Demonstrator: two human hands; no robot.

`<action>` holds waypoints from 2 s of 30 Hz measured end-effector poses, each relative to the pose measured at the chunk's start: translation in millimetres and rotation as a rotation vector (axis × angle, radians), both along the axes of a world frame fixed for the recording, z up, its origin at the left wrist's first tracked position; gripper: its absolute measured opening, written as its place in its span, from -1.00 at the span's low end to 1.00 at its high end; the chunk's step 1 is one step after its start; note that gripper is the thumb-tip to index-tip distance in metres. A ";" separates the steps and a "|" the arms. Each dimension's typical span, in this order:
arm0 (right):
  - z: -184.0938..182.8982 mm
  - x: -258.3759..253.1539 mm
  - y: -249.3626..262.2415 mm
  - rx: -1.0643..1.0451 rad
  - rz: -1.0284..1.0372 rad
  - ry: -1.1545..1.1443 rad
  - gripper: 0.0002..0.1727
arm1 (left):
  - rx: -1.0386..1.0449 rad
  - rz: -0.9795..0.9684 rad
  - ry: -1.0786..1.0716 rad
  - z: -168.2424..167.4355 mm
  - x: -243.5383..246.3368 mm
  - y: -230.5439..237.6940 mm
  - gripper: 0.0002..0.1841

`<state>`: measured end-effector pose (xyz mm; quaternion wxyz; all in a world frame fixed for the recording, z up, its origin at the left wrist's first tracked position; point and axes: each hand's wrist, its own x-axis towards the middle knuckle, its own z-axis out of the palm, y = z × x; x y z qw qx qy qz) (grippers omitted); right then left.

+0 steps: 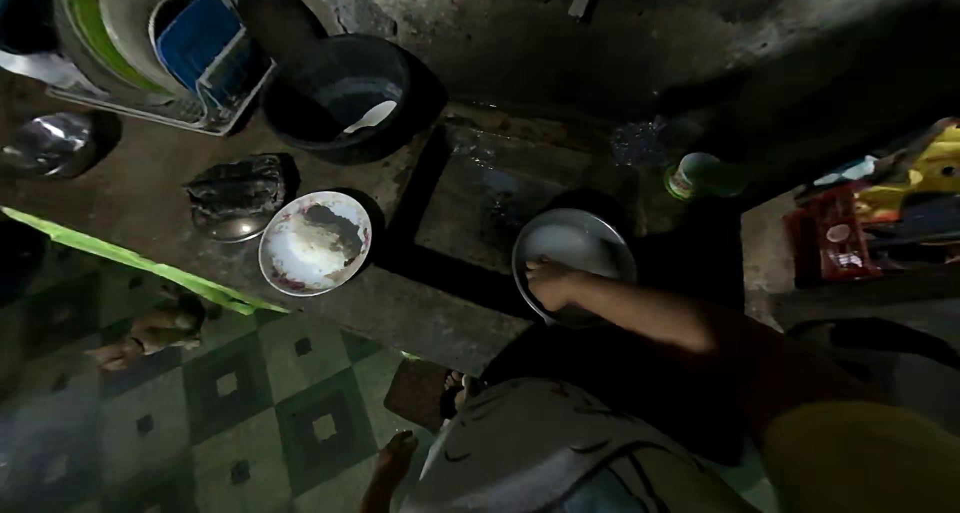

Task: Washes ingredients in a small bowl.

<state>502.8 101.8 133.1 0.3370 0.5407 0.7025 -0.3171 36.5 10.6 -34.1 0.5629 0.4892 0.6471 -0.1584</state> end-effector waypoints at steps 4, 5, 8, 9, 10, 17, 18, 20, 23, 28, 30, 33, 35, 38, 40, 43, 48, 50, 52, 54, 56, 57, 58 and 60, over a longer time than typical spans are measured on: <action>-12.1 25.6 12.2 0.164 -0.313 0.165 -0.53 | -0.023 -0.038 0.048 -4.8 -8.9 -20.0 -0.52; -22.1 38.0 12.8 0.225 -0.400 0.195 -0.48 | -0.036 -0.024 0.060 -5.1 -12.3 -24.5 -0.52; -40.4 61.3 5.3 0.307 -0.642 0.243 -0.32 | -0.062 0.048 0.064 -24.1 -30.8 -38.0 -0.52; -41.3 62.0 -0.8 0.294 -0.703 0.263 -0.26 | -0.065 0.068 0.062 -34.1 -36.9 -40.5 -0.53; -38.6 59.6 -8.0 0.259 -0.740 0.278 -0.19 | -0.079 0.095 0.057 -40.7 -40.1 -40.9 -0.53; -3.3 31.8 -63.8 -0.027 -0.807 0.533 -0.32 | -0.018 -0.010 0.016 -16.0 -6.3 -12.0 -0.54; 3.0 33.0 -69.9 -0.093 -0.808 0.543 -0.29 | -0.027 -0.030 0.011 -4.0 3.6 -5.4 -0.54; 22.4 33.8 -77.1 -0.216 -0.854 0.524 -0.21 | -0.050 -0.045 0.009 11.7 19.7 5.9 -0.53; 45.8 38.0 -77.4 -0.272 -0.867 0.382 -0.11 | -0.040 -0.088 0.015 7.6 25.2 16.5 -0.54; 29.8 71.2 -60.2 -0.320 -0.570 0.131 -0.18 | -0.036 -0.074 0.043 20.6 23.7 26.4 -0.53; 10.1 82.3 -57.6 -0.225 -0.328 0.071 -0.46 | -0.038 -0.082 0.056 25.7 20.3 26.0 -0.52; -7.6 86.5 -51.0 -0.054 -0.105 0.121 -0.67 | -0.036 -0.057 0.066 26.0 14.9 22.3 -0.51; -14.7 82.8 -45.7 0.024 -0.072 0.200 -0.68 | -0.041 -0.063 0.067 23.8 11.9 16.8 -0.52; -16.4 66.1 -32.8 0.029 -0.093 0.234 -0.62 | -0.084 -0.050 0.077 20.0 11.0 11.4 -0.52; -11.3 54.9 -23.6 0.022 -0.112 0.240 -0.58 | -0.074 -0.026 0.088 14.1 9.3 8.0 -0.53; -19.4 48.7 -14.2 0.068 -0.152 0.286 -0.58 | -0.050 -0.013 0.088 16.2 11.2 10.6 -0.53; -30.0 50.3 -3.4 0.162 -0.202 0.285 -0.52 | -0.059 0.011 0.107 33.0 24.0 23.6 -0.50; -34.9 56.8 -4.1 0.205 -0.269 0.286 -0.46 | -0.062 -0.016 0.111 37.6 26.4 27.1 -0.50; -38.7 65.0 -8.6 0.229 -0.355 0.269 -0.37 | -0.062 -0.032 0.112 40.0 28.3 28.8 -0.50; -40.3 73.9 -16.2 0.244 -0.433 0.234 -0.28 | -0.063 -0.042 0.124 41.5 31.8 30.2 -0.50; -35.8 79.8 -23.5 0.233 -0.501 0.170 -0.22 | -0.062 -0.059 0.128 40.0 33.1 30.8 -0.49; -31.7 81.8 -27.2 0.223 -0.525 0.139 -0.20 | -0.062 -0.070 0.126 38.0 32.8 30.7 -0.49; -27.8 83.7 -31.1 0.212 -0.543 0.114 -0.18 | -0.055 -0.080 0.123 36.2 32.4 30.0 -0.49; -22.6 87.3 -40.8 0.179 -0.540 0.078 -0.17 | -0.038 -0.090 0.111 32.1 30.3 27.6 -0.50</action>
